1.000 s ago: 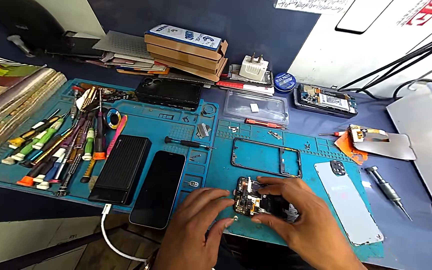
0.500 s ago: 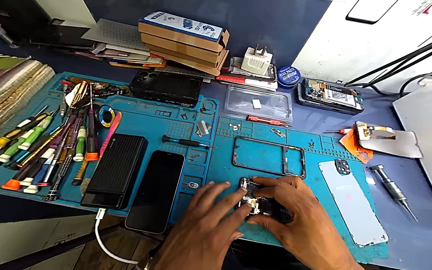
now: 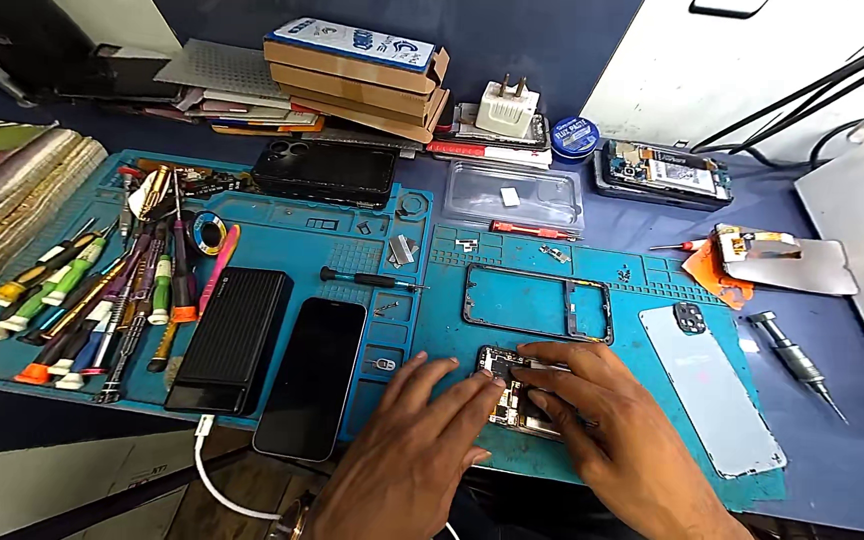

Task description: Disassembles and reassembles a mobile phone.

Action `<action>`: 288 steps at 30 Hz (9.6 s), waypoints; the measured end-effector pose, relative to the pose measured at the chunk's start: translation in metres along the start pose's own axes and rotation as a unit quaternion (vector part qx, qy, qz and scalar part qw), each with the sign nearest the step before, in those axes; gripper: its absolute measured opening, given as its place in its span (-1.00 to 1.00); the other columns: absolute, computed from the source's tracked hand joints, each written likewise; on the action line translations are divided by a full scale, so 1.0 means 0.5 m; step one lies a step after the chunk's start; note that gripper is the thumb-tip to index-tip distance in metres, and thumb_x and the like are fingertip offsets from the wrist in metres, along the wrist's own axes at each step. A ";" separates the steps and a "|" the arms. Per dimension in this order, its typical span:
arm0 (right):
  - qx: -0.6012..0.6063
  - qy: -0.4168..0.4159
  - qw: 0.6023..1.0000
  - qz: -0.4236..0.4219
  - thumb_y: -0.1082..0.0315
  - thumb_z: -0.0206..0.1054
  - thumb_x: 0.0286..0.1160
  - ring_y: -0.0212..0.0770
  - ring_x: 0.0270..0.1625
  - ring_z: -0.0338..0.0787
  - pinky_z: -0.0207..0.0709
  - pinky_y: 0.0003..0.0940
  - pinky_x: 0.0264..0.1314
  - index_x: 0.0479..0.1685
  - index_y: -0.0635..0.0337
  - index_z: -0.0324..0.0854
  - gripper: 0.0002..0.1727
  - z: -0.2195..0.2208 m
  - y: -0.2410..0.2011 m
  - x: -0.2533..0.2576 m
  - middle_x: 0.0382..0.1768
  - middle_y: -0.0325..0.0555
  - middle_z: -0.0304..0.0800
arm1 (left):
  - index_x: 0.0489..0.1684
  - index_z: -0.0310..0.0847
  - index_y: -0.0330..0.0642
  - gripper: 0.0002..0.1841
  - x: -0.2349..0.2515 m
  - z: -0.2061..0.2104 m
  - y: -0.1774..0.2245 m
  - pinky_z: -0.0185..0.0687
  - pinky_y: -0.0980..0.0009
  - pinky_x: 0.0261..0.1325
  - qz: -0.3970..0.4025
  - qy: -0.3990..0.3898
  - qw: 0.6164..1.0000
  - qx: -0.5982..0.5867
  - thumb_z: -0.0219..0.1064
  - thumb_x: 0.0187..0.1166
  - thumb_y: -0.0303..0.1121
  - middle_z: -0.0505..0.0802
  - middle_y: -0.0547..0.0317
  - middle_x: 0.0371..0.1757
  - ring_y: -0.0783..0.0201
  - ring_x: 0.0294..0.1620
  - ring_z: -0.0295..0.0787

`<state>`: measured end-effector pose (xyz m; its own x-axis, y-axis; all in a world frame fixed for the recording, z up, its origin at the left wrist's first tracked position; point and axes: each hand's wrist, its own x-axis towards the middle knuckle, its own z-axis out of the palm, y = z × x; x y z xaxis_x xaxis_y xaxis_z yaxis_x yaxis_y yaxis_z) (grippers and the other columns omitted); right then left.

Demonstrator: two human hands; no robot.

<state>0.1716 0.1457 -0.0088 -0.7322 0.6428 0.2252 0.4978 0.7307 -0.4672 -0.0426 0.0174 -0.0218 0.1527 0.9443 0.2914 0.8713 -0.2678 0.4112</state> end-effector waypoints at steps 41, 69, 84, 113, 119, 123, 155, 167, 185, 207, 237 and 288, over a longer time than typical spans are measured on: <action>0.019 0.064 0.998 0.013 0.14 0.32 0.52 -0.38 0.39 0.73 0.59 -0.07 0.49 0.19 -0.21 0.85 -0.67 -0.034 0.021 -0.005 0.25 -0.53 0.83 | 0.47 0.66 0.23 -0.49 0.034 0.008 0.036 0.05 -0.34 0.72 -0.017 -0.045 0.996 0.081 -0.15 0.82 0.05 0.62 0.38 0.62 0.02 0.69 0.41; -0.177 -0.075 0.981 -0.023 -0.18 0.52 0.10 -0.04 0.21 0.64 0.47 0.01 0.20 0.76 -0.38 0.38 -0.03 -0.071 0.082 0.141 0.21 -0.22 0.74 | 0.41 0.71 0.15 -0.46 0.032 0.018 0.044 0.04 -0.36 0.72 -0.019 -0.016 0.995 0.097 -0.10 0.78 0.11 0.71 0.35 0.53 -0.03 0.69 0.42; -0.148 0.019 0.962 -0.231 -0.07 0.49 0.15 -0.08 0.33 0.66 0.42 0.07 0.45 0.77 -0.12 0.39 -0.05 -0.184 0.000 0.099 0.35 -0.25 0.75 | 0.70 0.33 -0.02 -0.43 0.053 -0.098 0.006 0.90 0.04 0.04 -0.202 0.129 0.828 -0.507 0.07 0.77 0.01 0.81 -0.09 0.33 -0.12 0.09 0.89; 0.288 0.097 0.944 0.131 0.08 0.68 0.03 -0.14 0.40 0.70 0.71 -0.12 0.40 0.79 -0.23 0.32 0.06 -0.101 0.020 -0.086 0.47 -0.23 0.59 | 0.46 0.63 -0.29 -0.55 0.009 0.012 0.132 0.69 0.19 0.51 -0.075 0.145 0.940 -0.298 0.38 0.65 -0.29 0.71 -0.09 0.51 0.14 0.52 0.67; 0.153 -0.046 0.986 0.054 0.12 0.59 0.03 -0.38 0.58 0.53 0.55 -0.05 0.60 0.69 -0.47 0.43 -0.06 -0.145 0.073 -0.063 0.50 -0.58 0.58 | 0.58 0.54 -0.15 -0.43 -0.010 -0.038 0.063 0.68 0.08 0.55 -0.121 0.178 0.933 -0.287 0.46 0.57 -0.19 0.69 0.09 0.56 0.07 0.52 0.66; 0.095 -0.069 0.993 0.030 0.07 0.57 0.00 -0.39 0.57 0.54 0.57 -0.12 0.56 0.68 -0.46 0.44 -0.06 -0.121 0.085 -0.057 0.49 -0.60 0.60 | 0.60 0.55 0.05 -0.39 -0.013 -0.037 0.034 0.64 0.17 0.57 -0.123 0.173 0.954 -0.211 0.47 0.54 -0.04 0.64 0.29 0.61 0.23 0.56 0.61; -0.033 -0.116 0.993 -0.005 0.02 0.61 -0.08 -0.27 0.55 0.53 0.56 -0.11 0.48 0.66 -0.36 0.47 -0.03 -0.086 0.089 -0.045 0.52 -0.56 0.57 | 0.68 0.44 0.05 -0.34 0.056 0.003 0.000 0.11 -0.05 0.82 -0.072 -0.037 0.997 -0.006 0.28 0.60 0.11 0.43 0.41 0.77 0.18 0.85 0.13; -0.048 -0.134 0.990 0.009 0.03 0.64 -0.10 -0.21 0.48 0.53 0.55 -0.01 0.40 0.65 -0.45 0.48 -0.03 -0.093 0.080 -0.040 0.45 -0.52 0.55 | 0.61 0.53 0.07 -0.37 0.059 0.007 -0.004 0.03 -0.18 0.83 -0.058 -0.034 0.997 0.027 0.26 0.59 0.13 0.54 0.42 0.69 0.10 0.84 0.17; -0.086 -0.041 0.995 0.013 -0.52 0.36 0.14 -0.25 0.28 0.58 0.53 -0.12 0.19 0.42 -0.39 0.71 -0.20 -0.065 0.077 -0.047 0.22 -0.54 0.66 | 0.52 0.59 0.12 -0.36 0.071 -0.014 -0.011 -0.02 -0.21 0.82 -0.046 -0.062 0.994 0.075 0.15 0.60 0.29 0.61 0.44 0.58 0.08 0.75 0.29; -0.135 -0.039 0.990 -0.021 -0.40 0.30 0.23 -0.07 0.17 0.66 0.49 0.04 0.14 0.42 -0.29 0.71 -0.26 -0.070 0.053 -0.041 0.09 -0.33 0.73 | 0.57 0.57 0.14 -0.39 0.098 -0.027 0.020 0.00 -0.21 0.79 -0.034 -0.104 0.986 0.125 0.38 0.51 0.08 0.66 0.34 0.48 0.06 0.56 0.47; -0.092 -0.074 0.984 -0.135 -0.10 0.07 0.71 -0.13 0.29 0.66 0.48 -0.04 0.30 0.24 -0.33 0.83 -0.56 -0.036 0.014 -0.011 0.18 -0.31 0.77 | 0.48 0.63 0.03 -0.42 0.109 -0.030 0.022 -0.03 -0.18 0.81 -0.023 -0.111 0.989 0.095 0.46 0.44 -0.03 0.68 0.33 0.46 0.05 0.58 0.45; -0.097 -0.034 0.995 0.015 -0.34 0.15 0.50 0.11 0.69 0.40 -0.04 0.52 0.74 0.54 -0.28 0.65 -0.32 -0.080 0.078 -0.091 0.48 -0.17 0.62 | 0.46 0.66 -0.06 -0.35 0.147 0.009 0.066 0.11 -0.14 0.74 0.011 -0.103 0.989 0.105 0.29 0.45 0.14 0.71 0.27 0.44 0.02 0.53 0.50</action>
<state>0.2430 0.1541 -0.0031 -0.7423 0.6524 0.1530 0.5946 0.7466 -0.2984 -0.0006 0.0787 0.0092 0.2460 0.9634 0.1067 0.9411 -0.2638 0.2116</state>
